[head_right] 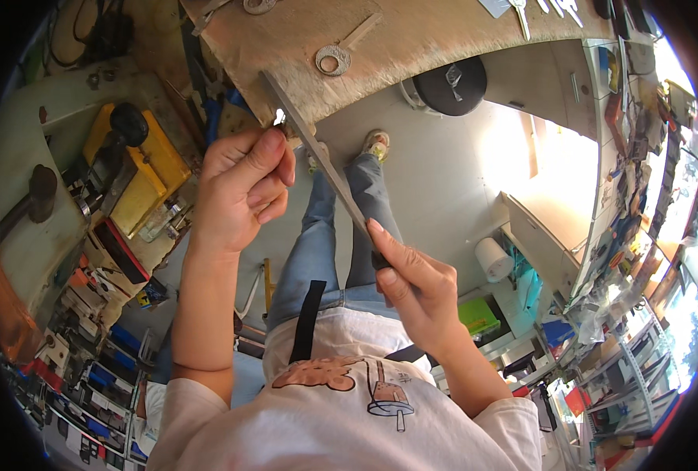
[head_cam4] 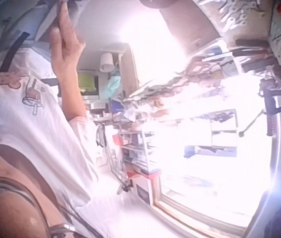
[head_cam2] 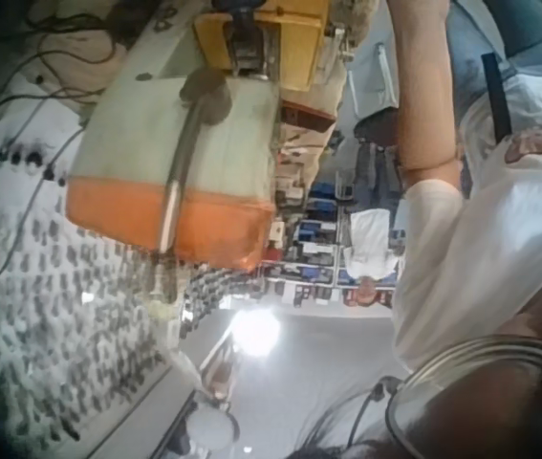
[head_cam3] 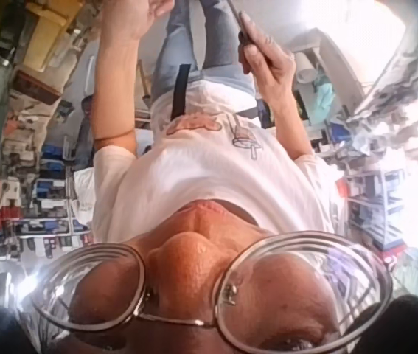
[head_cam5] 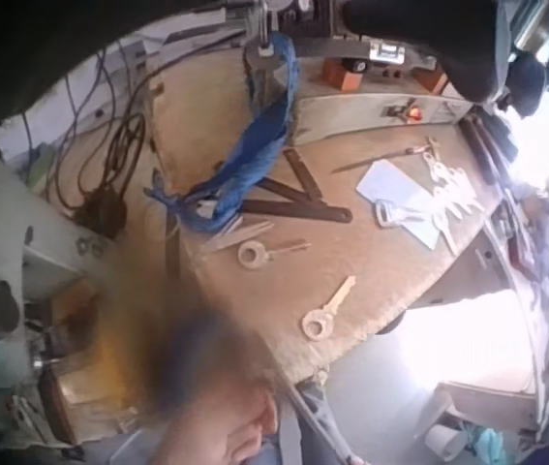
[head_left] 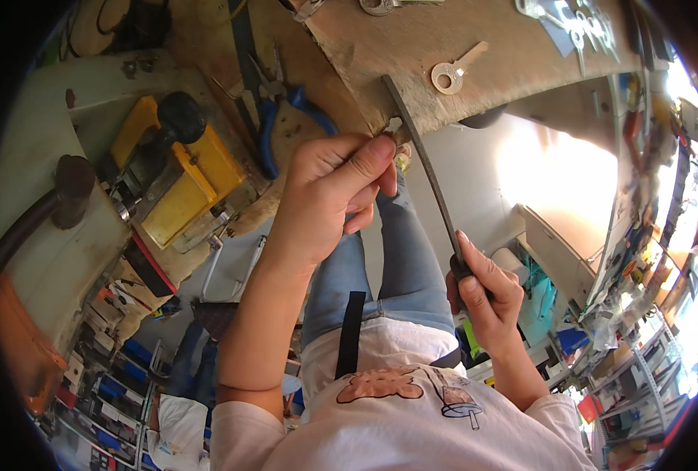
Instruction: The person files a metal key using a metal file, repeatedly checking its fit against a lock. They also use pliers to adjust the key and compare it with other keys on the workbench.
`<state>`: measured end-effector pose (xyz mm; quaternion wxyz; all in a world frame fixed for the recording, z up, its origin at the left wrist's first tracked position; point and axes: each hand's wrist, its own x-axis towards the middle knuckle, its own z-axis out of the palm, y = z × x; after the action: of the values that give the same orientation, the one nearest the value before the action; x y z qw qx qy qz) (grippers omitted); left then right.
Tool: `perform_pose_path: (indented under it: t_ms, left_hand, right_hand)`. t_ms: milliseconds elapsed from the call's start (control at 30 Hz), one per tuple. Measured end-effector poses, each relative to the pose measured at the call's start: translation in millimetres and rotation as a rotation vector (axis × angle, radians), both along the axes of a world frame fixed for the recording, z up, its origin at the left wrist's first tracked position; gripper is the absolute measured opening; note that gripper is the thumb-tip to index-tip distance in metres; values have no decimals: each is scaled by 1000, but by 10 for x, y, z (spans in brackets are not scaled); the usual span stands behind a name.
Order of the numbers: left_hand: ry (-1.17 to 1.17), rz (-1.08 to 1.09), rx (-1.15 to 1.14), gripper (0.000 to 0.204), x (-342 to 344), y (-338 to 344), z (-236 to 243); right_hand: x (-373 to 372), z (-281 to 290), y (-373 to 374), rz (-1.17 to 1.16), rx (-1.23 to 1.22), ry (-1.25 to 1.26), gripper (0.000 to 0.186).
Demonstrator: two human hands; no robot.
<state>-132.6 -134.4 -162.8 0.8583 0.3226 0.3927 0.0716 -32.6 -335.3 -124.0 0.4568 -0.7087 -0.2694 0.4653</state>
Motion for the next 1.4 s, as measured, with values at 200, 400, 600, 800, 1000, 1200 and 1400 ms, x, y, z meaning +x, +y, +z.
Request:
perform_pose_path:
  t_ms: [200,400,600,800,1000,1200,1400]
  left_hand:
    - [-19,28,-27,37,-20,-3,22]
    - [-13,33,-11,35,-20,-14,-36]
    - [-1,6,171,31,58,-58,-85]
    - [-78,299,213,27,77,-352,-77]
    - [153,192,669,26,344,-425,-16]
    - [9,410,679,19,382,-443,-230]
    - [16,436,835,12,429,-471,-91]
  right_hand:
    - [83,24,423,5,-65,77,40]
    - [-34,114,92,32,-81,-31,41]
    - [233,70,243,86,-90,-156,40]
    - [152,196,-41,-7,-12,-273,39]
    - [210,-241,-28,-56,54,-100,44]
    - [296,-237,67,26,21,-205,45]
    - [513,-269,24,73,66,-199,42]
